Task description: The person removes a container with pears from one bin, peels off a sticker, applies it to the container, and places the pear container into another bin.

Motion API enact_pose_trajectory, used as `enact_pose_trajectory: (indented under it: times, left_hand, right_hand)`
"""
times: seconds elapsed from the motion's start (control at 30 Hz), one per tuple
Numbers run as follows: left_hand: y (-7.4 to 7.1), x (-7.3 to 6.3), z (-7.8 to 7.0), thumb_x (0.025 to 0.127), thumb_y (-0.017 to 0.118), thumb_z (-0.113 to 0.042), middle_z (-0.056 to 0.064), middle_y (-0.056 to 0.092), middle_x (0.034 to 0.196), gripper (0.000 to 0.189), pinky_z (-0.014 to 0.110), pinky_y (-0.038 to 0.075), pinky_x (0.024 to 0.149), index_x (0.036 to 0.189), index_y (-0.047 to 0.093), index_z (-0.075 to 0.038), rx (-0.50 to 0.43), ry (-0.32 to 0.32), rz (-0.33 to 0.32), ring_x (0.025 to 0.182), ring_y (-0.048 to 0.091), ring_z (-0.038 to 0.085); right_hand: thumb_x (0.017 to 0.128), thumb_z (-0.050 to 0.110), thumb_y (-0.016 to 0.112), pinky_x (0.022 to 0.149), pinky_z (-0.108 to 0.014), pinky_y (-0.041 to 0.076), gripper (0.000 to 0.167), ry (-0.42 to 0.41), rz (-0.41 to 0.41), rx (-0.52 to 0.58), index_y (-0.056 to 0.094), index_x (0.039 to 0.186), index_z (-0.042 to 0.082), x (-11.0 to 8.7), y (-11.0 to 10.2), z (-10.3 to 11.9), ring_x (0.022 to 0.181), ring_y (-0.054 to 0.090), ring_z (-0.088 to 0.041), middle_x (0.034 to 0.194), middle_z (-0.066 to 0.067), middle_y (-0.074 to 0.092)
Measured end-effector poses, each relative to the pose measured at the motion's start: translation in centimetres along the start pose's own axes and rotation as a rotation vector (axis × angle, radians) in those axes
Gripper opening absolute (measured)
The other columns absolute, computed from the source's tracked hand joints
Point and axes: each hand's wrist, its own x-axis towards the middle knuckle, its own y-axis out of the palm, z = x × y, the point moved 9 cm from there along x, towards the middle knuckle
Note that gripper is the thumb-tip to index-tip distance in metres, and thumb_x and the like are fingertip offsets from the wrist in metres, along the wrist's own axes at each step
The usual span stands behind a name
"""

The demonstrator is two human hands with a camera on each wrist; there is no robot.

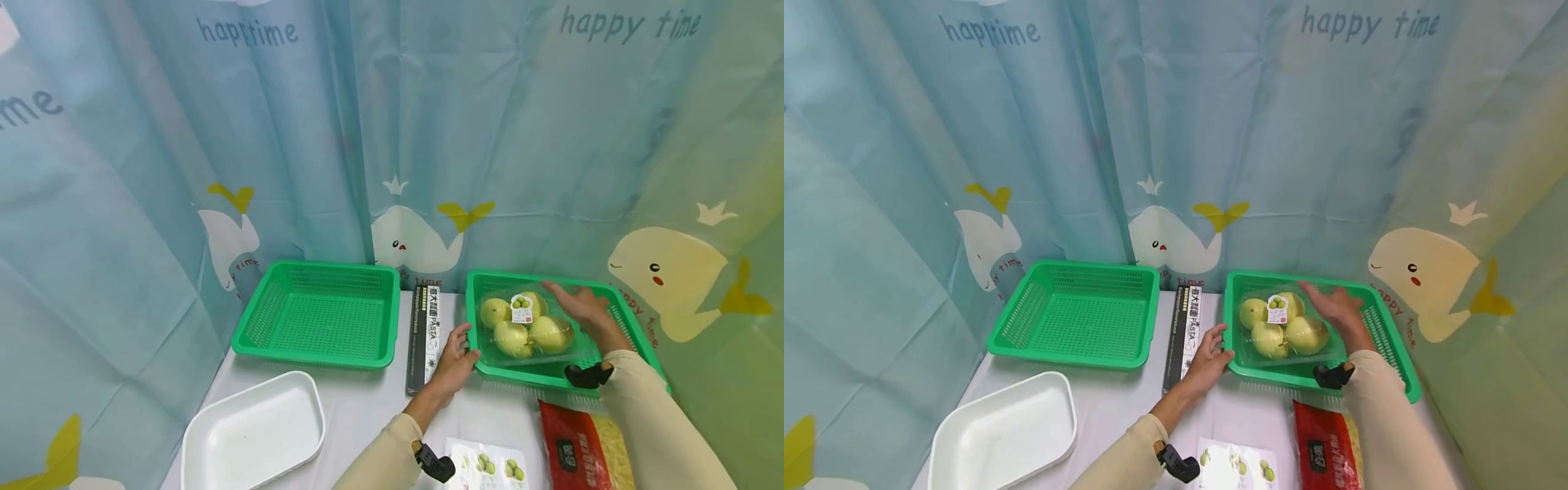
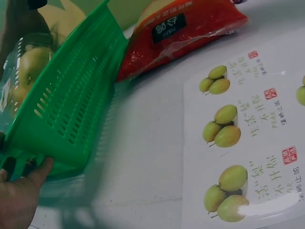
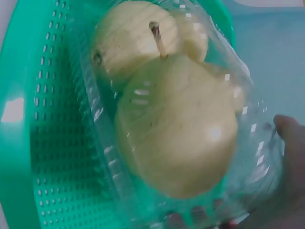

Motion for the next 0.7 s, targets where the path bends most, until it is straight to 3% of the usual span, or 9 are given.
enact_pose_trajectory:
  times: [0.13,0.27,0.4,0.57,0.7]
  left_hand:
    - [0.1,0.1,0.1,0.105,0.057,-0.007,0.014,0.044,0.16,0.056,0.035,0.054,0.09,0.159,0.043,-0.019,-0.001,-0.001,0.007,0.127,0.059,0.026]
    - [0.2,0.0,0.0,0.105,0.057,-0.007,0.015,0.043,0.161,0.058,0.037,0.055,0.094,0.16,0.042,-0.018,-0.005,0.002,0.016,0.134,0.057,0.034]
    - [0.4,-0.2,-0.2,0.106,0.058,-0.008,0.016,0.043,0.161,0.058,0.038,0.056,0.095,0.16,0.04,-0.018,-0.011,0.003,0.029,0.134,0.057,0.035]
    - [0.7,-0.3,-0.3,0.106,0.058,-0.01,0.02,0.04,0.163,0.058,0.038,0.056,0.096,0.161,0.04,-0.019,-0.029,0.004,0.043,0.136,0.055,0.038]
    - [0.7,-0.5,-0.3,0.107,0.056,-0.009,0.019,0.041,0.163,0.058,0.039,0.056,0.099,0.162,0.039,-0.019,-0.044,0.005,0.048,0.139,0.052,0.041]
  right_hand:
    - [0.099,0.08,0.034,0.113,-0.079,0.025,0.122,0.068,-0.021,-0.048,0.001,0.158,-0.022,-0.1,-0.1,-1.2,0.142,0.005,-0.074,0.155,-0.057,-0.006]
    - [0.098,0.076,0.045,0.119,-0.075,0.026,0.125,0.094,-0.044,0.076,-0.009,0.159,-0.019,0.0,-0.1,-2.7,0.149,0.009,-0.068,0.162,-0.049,-0.006]
    - [0.1,0.068,0.049,0.121,-0.075,0.019,0.123,0.073,-0.086,0.245,-0.02,0.159,-0.014,0.1,-0.2,-4.2,0.152,0.002,-0.064,0.164,-0.046,-0.014]
    - [0.103,0.062,0.046,0.123,-0.074,0.017,0.114,0.064,-0.15,0.305,-0.016,0.158,-0.016,0.3,-0.8,-5.8,0.152,0.004,-0.065,0.163,-0.048,-0.01]
    - [0.106,0.059,0.043,0.122,-0.074,0.017,0.109,0.065,-0.141,0.28,-0.011,0.157,-0.02,0.3,-0.5,-6.6,0.151,0.004,-0.066,0.162,-0.049,-0.009]
